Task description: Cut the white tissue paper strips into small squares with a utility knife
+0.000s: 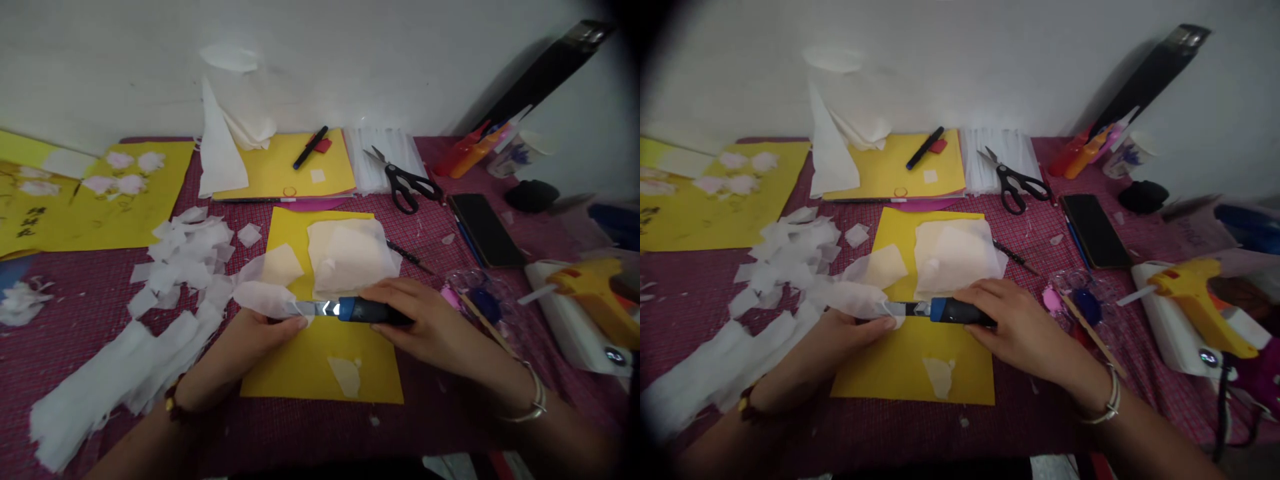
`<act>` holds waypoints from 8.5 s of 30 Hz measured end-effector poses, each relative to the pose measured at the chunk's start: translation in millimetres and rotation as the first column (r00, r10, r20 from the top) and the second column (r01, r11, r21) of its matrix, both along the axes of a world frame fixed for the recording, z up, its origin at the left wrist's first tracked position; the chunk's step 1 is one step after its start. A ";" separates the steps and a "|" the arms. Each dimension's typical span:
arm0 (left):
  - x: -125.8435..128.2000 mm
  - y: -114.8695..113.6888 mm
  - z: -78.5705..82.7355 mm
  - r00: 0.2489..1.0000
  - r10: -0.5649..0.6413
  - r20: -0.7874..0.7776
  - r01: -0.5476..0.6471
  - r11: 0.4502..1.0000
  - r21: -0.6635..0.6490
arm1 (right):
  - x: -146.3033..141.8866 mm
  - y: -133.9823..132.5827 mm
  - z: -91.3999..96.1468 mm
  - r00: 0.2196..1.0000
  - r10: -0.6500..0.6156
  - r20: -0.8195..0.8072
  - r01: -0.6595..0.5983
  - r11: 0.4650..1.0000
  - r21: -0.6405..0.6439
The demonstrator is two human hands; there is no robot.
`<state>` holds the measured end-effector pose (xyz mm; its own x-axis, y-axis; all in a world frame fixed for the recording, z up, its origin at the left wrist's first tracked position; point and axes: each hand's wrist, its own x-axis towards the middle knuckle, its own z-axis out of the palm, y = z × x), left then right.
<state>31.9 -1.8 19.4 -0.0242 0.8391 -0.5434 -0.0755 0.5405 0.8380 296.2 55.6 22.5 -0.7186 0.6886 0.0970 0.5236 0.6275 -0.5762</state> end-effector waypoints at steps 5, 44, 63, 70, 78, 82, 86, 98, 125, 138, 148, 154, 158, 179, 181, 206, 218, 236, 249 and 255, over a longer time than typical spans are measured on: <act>-0.4 0.3 -2.8 0.996 0.057 0.071 -0.061 0.997 0.056 | -0.7 2.1 3.9 1.000 -0.023 0.001 0.023 1.000 0.010; -1.6 -1.6 -3.4 0.706 0.017 0.708 -0.368 0.863 0.346 | -3.4 -8.6 0.3 0.994 -0.062 -0.095 0.071 0.993 0.091; 0.4 -0.4 7.9 0.886 0.240 0.397 -0.333 0.924 0.185 | -4.6 -8.3 -5.2 0.991 -0.055 -0.125 0.051 0.998 -0.031; -1.3 -2.0 4.1 0.902 0.323 0.285 -0.368 0.922 0.118 | -6.1 -8.1 -4.6 0.991 -0.063 -0.118 0.063 0.998 -0.001; 3.3 1.9 1.3 0.815 0.361 0.454 -0.436 0.897 0.069 | -10.8 -8.4 -0.4 0.996 -0.076 -0.045 0.078 0.995 0.061; 2.8 1.7 -5.5 0.785 0.311 0.536 -0.433 0.894 0.115 | -10.1 -7.7 -0.1 0.996 -0.081 -0.024 0.083 0.992 0.091; 3.8 3.3 -7.9 0.801 0.293 0.522 -0.412 0.902 0.126 | -9.3 -7.6 -0.6 0.997 -0.072 -0.008 0.073 0.993 0.092; 6.9 3.5 -5.1 0.821 0.391 0.416 -0.416 0.909 -0.034 | -10.9 -7.8 -2.2 0.998 -0.063 0.017 0.060 0.991 0.119; -12.1 2.9 -6.3 0.981 0.144 0.131 -0.156 0.983 0.094 | -1.7 -1.0 3.0 1.000 -0.016 -0.016 0.014 0.997 -0.076; -2.9 2.6 -6.6 0.970 0.185 0.160 -0.189 0.982 0.007 | -11.0 -8.7 -0.1 0.997 -0.050 -0.053 0.047 0.998 -0.046; 4.3 1.6 -11.8 0.971 0.223 0.085 -0.234 0.961 0.151 | -14.4 -12.5 -1.7 0.995 -0.059 -0.076 0.055 0.997 -0.051; 11.4 0.3 -8.2 0.965 0.260 -0.031 -0.249 0.948 0.197 | -17.6 -15.7 -2.6 0.996 -0.069 -0.050 0.066 0.996 -0.060; 11.9 -0.5 -7.0 0.979 0.201 -0.030 -0.194 0.967 0.165 | -18.5 -14.8 -4.3 0.997 -0.063 -0.032 0.062 0.997 -0.046; 8.8 0.2 -10.3 0.975 0.222 -0.024 -0.215 0.964 0.154 | -14.2 -12.0 -4.4 0.999 -0.050 0.012 0.049 0.996 0.070; 9.6 -0.6 -10.9 0.978 0.206 -0.039 -0.196 0.966 0.170 | -15.1 -12.3 -5.0 0.999 -0.050 0.007 0.050 0.998 0.034; 6.8 -0.6 -8.6 0.993 0.094 0.066 -0.094 0.996 -0.008 | -9.3 -5.5 -1.3 0.998 -0.045 -0.042 0.039 0.993 -0.115; 4.8 -3.8 -19.5 0.981 0.071 0.181 -0.084 0.994 0.064 | -10.5 -4.9 -5.4 0.998 -0.054 -0.024 0.052 0.996 -0.070; 0.6 0.6 -4.2 0.986 -0.059 -0.155 0.081 0.987 0.142 | -9.7 -5.4 -1.9 0.998 -0.064 -0.028 0.063 0.997 -0.034; 9.5 0.0 -2.6 0.990 -0.133 -0.050 0.136 0.988 0.073 | -12.4 -8.9 -3.2 0.999 -0.034 -0.013 0.033 0.997 -0.072; -0.8 -1.4 0.1 0.970 -0.244 -0.018 0.244 0.970 -0.014 | -2.4 -1.1 -0.1 0.999 0.017 -0.046 -0.024 0.988 -0.152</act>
